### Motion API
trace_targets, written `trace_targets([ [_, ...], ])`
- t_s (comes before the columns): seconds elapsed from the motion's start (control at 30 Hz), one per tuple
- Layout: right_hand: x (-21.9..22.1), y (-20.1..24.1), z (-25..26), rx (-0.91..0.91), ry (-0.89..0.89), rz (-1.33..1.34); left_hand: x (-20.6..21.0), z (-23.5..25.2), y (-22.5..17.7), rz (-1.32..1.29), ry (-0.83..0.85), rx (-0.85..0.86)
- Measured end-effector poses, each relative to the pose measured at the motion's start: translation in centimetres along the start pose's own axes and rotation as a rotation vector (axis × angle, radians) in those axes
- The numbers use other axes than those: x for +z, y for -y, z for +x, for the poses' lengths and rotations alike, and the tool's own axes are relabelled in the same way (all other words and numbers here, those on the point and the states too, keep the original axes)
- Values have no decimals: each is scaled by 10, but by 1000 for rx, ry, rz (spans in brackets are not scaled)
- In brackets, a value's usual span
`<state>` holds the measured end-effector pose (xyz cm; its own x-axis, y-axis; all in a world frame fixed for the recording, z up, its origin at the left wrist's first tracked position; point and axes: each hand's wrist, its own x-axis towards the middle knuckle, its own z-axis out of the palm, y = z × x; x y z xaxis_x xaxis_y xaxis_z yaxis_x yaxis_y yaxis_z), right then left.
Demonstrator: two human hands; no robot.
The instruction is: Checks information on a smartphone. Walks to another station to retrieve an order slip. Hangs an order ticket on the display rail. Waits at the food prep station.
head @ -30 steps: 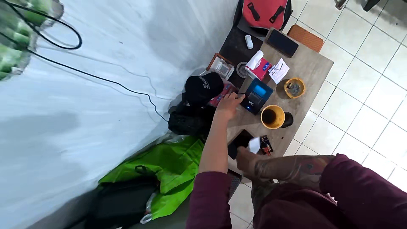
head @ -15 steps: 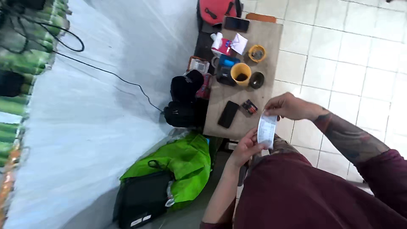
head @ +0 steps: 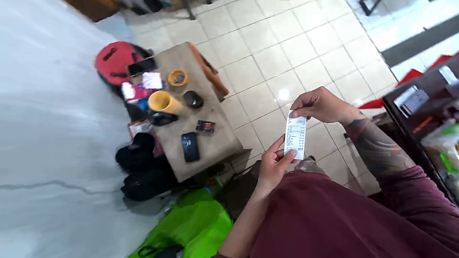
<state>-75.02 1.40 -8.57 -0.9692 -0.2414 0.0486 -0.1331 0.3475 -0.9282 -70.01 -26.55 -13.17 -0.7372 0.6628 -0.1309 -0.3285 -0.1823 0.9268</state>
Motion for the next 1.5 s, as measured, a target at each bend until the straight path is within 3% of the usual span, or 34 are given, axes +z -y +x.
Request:
trace_targets([
  [0.13, -31, -2, -135, 20, -203, -7, 81, -12, 21, 71, 143, -91],
  [0.3, -43, -8, -328, 50, -455, 19, 193, -41, 76, 158, 370, -161],
  [0.5, -20, -17, -585, 174, -852, 51, 350, -106, 175, 201, 503, -161],
  [0.6, 10, 10, -699, 161, -1058, 5, 429, -151, 217, 182, 558, -244],
  [0.63, 21, 47, -727, 247, -1152, 8, 453, -165, 230, 175, 606, -260],
  [0.67, 26, 111, -742, 652, -1192, 85, 474, -178, 241, 172, 662, -280],
  [0.7, 27, 140, -760, 844, -1211, 132, 495, -192, 249, 171, 718, -304],
  [0.73, 36, 126, -797, 714, -1226, 66, 513, -205, 254, 168, 766, -337],
  [0.77, 46, 78, -842, 385, -1249, -77, 531, -219, 259, 167, 810, -368],
  [0.83, 52, 55, -901, 438, -1226, -131, 561, -241, 271, 186, 923, -415],
  [0.93, 65, 76, -959, 599, -1271, -105, 600, -270, 294, 180, 1081, -471],
  [1.27, 78, 112, -1107, 722, -1461, -353, 734, -326, 346, 134, 1325, -504],
  [1.37, 82, 142, -1126, 819, -1582, -337, 775, -333, 362, 140, 1335, -418],
  [1.5, 83, 156, -1170, 863, -1696, -378, 841, -318, 403, 96, 1357, -125],
])
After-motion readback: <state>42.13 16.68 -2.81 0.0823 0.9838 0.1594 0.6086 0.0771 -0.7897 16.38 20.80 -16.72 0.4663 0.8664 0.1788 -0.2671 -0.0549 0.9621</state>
